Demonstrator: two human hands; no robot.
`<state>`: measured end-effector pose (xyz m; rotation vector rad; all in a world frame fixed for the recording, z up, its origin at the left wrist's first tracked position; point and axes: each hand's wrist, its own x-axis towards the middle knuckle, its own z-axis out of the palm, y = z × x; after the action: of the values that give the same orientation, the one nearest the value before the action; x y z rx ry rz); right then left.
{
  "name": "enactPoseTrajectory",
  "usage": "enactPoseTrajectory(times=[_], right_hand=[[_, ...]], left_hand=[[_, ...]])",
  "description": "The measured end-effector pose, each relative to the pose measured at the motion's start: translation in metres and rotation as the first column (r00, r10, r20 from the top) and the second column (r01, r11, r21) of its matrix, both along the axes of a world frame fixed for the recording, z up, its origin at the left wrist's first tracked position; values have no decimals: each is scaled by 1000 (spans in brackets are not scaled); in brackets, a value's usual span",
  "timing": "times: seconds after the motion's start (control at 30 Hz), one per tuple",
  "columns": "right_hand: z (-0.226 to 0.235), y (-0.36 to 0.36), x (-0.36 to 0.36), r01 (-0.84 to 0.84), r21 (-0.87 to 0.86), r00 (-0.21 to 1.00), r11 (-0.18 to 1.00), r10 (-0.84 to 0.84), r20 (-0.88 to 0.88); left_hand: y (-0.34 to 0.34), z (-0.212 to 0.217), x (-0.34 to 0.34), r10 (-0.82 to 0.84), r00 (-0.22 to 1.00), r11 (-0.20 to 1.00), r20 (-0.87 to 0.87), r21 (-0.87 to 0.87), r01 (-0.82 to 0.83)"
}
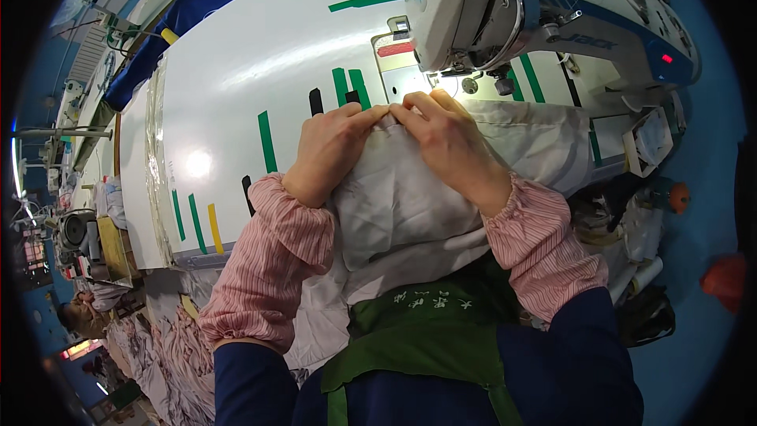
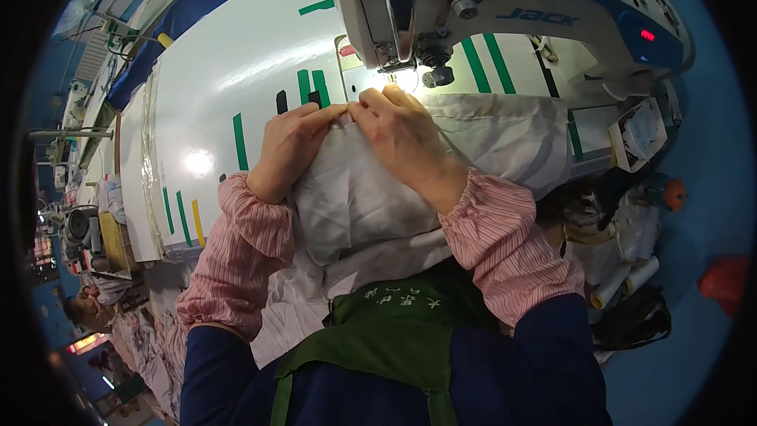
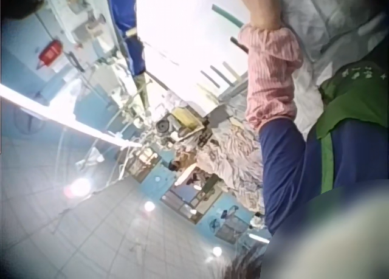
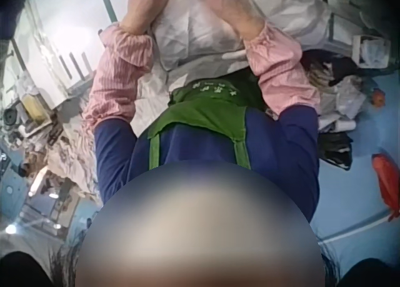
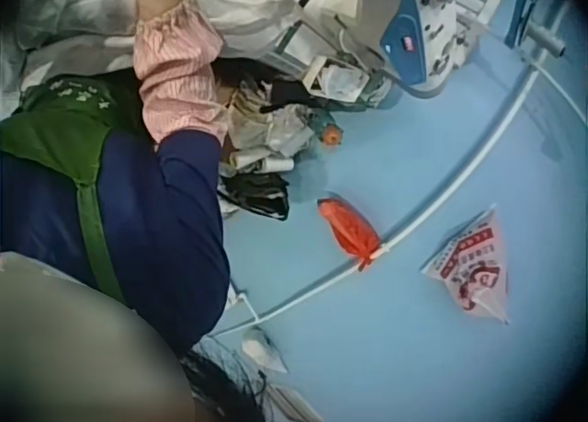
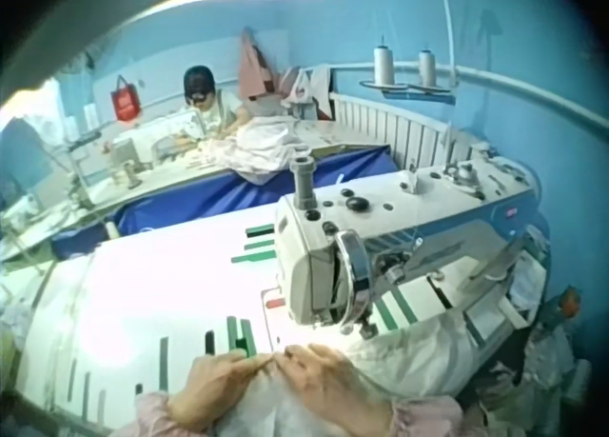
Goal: Sewing pieces of white fabric together using an industrial sewing machine to create pillowcases.
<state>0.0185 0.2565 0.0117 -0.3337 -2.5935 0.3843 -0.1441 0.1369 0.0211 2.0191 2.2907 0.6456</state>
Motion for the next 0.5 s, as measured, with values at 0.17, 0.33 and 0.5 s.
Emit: enactPoseTrajectory(times=[0.17,0.33,0.5], right_hand=[[-1,18,9,-49,8,996,999,50,-69],[-2,34,27,-29,53,998,998,32,-49],[-5,55,40,-45,30,999,999,45,0]], left_hand=[[5,-2,8,-12,1000,1000,-11,7,12],[25,-5,22,-32,999,999,8,19,32],[46,-6,29,-58,998,998,24,10,58]])
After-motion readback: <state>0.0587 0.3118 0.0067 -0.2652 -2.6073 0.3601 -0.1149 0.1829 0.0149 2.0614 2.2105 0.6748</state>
